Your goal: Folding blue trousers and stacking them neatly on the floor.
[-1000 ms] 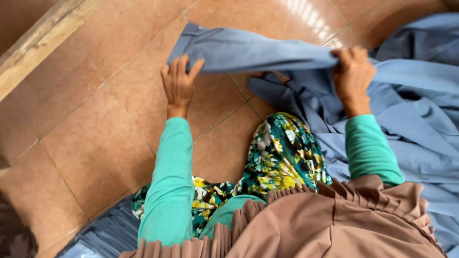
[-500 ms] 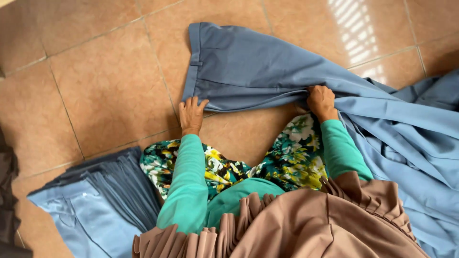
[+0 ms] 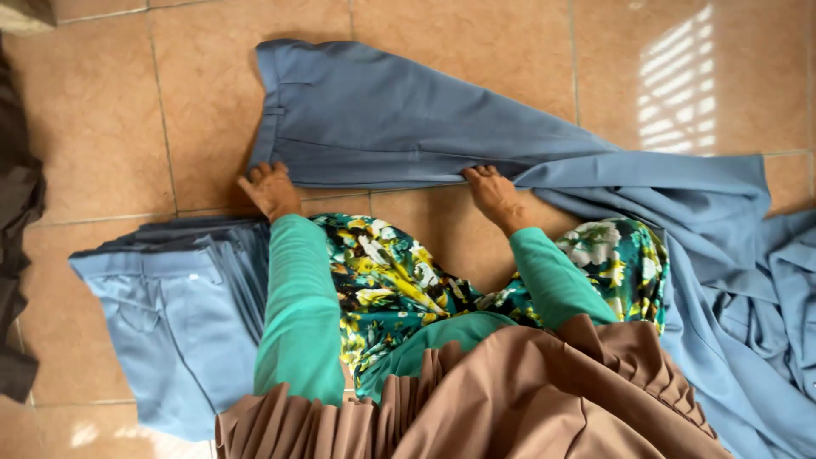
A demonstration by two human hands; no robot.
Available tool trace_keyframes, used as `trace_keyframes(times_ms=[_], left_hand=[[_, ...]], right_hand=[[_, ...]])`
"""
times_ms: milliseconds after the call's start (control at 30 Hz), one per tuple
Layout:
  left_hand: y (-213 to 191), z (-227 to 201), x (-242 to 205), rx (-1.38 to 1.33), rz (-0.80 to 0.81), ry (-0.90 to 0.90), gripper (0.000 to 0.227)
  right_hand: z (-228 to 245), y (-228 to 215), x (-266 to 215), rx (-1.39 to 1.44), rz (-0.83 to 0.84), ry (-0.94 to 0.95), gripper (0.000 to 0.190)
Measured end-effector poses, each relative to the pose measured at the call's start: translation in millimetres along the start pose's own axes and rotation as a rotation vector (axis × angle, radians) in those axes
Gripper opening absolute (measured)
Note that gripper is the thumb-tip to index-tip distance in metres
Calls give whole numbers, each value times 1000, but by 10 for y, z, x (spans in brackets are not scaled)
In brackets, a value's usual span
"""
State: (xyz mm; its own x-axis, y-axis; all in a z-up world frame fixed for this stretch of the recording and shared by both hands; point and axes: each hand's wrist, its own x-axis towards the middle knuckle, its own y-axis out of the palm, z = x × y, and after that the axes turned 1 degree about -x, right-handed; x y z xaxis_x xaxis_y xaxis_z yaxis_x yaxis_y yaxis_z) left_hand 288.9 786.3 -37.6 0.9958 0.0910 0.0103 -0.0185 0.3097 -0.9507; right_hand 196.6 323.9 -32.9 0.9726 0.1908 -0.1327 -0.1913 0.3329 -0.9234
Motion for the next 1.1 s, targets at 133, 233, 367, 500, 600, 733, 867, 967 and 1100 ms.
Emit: trace_keyframes(times_ms=[133,233,367,500,600,733,867,967,1100], left_hand=[[-416,124,-121,-171,386,-243,27],[-1131,-313,-437,-666,555,-144,33],[-2389,-1127,-1046,-1520,1117,-288,131],[-1482,-2015,-976,-2090,1039,-676,101],[-1045,-2109,-872,-2217,866,-917,81],[-1006,-1493,-697,-2456,881,-895,81],[-1217,-597,-424,-2516,620,-958,105],[-216,-63,-60,-2507,269,-1140,92],[491,267,45,-2466,152,-1228,93]], right_hand=[[565,-90,184,38,128,25,24],[755,-173,281,-15,140,56,23],[810,-303,217,-79,78,25,23],[761,-362,2,-159,53,-5,19],[583,-365,-159,-221,61,-36,24],[38,-327,-347,-385,-59,-17,28],[-507,-294,-573,-477,-199,-49,36],[-589,-323,-691,-521,-261,-82,30],[-498,-593,-620,-380,-328,-106,12]])
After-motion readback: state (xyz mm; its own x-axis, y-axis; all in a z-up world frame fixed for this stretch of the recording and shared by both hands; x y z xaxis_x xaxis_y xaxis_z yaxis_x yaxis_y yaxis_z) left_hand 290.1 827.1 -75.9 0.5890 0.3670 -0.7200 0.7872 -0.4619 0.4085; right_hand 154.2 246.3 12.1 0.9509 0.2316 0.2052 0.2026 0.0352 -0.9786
